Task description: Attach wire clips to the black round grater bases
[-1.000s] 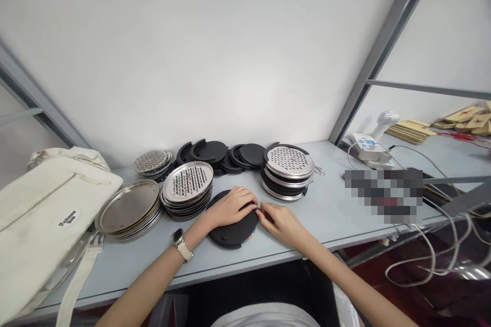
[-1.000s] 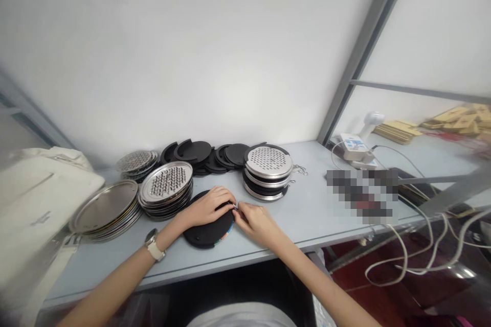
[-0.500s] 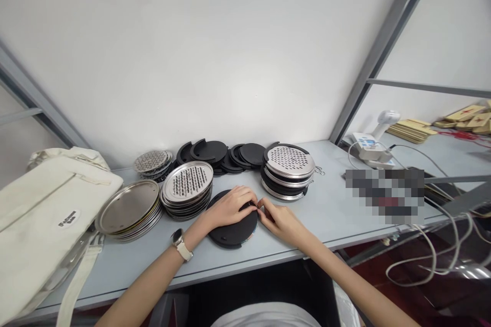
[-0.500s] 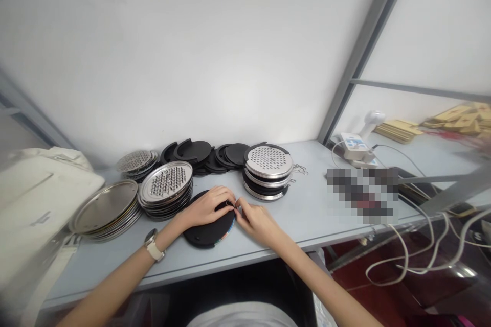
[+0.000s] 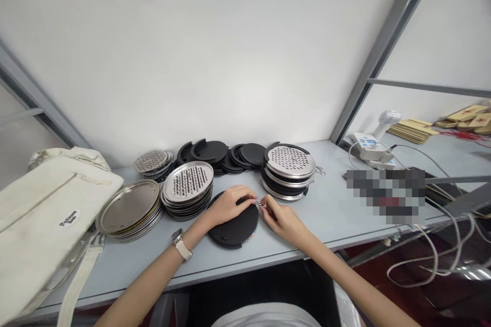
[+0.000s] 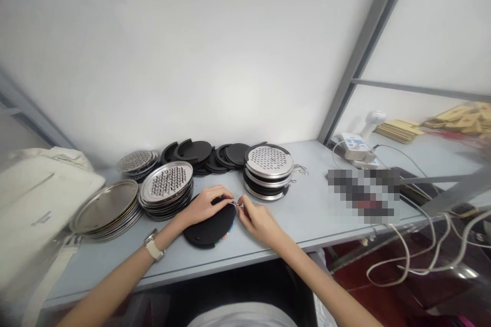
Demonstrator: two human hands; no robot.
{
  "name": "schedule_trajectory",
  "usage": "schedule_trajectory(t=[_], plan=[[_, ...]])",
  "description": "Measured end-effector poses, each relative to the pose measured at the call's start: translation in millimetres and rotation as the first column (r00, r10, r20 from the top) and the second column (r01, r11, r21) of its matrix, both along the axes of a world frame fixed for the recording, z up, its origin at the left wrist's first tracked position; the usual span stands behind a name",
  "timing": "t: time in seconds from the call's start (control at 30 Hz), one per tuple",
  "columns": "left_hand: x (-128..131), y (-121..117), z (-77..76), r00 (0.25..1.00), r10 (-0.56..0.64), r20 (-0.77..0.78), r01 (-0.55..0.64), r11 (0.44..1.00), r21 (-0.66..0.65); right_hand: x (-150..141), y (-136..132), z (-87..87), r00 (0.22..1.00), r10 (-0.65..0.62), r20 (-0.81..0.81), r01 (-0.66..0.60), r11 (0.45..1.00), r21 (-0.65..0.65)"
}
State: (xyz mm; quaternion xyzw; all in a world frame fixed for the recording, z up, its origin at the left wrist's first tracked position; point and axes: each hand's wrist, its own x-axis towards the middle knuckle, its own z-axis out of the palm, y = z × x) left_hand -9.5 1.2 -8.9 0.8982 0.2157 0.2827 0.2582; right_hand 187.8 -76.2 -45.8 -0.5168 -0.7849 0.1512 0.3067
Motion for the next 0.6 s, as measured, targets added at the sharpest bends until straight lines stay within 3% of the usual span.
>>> schedule_trajectory(t=[0.33, 0.6], plan=[[7, -10, 2.9, 0.994, 0.088, 0.058, -0.079, 0.987, -0.138, 0, -1, 0.1, 0.999, 0.051, 0.0, -0.051, 0.999, 0.016], [8, -9, 1.4, 0.99, 0.132, 0.046, -0.126, 0.986, -0.113, 0, -2, 1.9, 0.999, 0.044, 0.02, -0.045, 0.997, 0.06]])
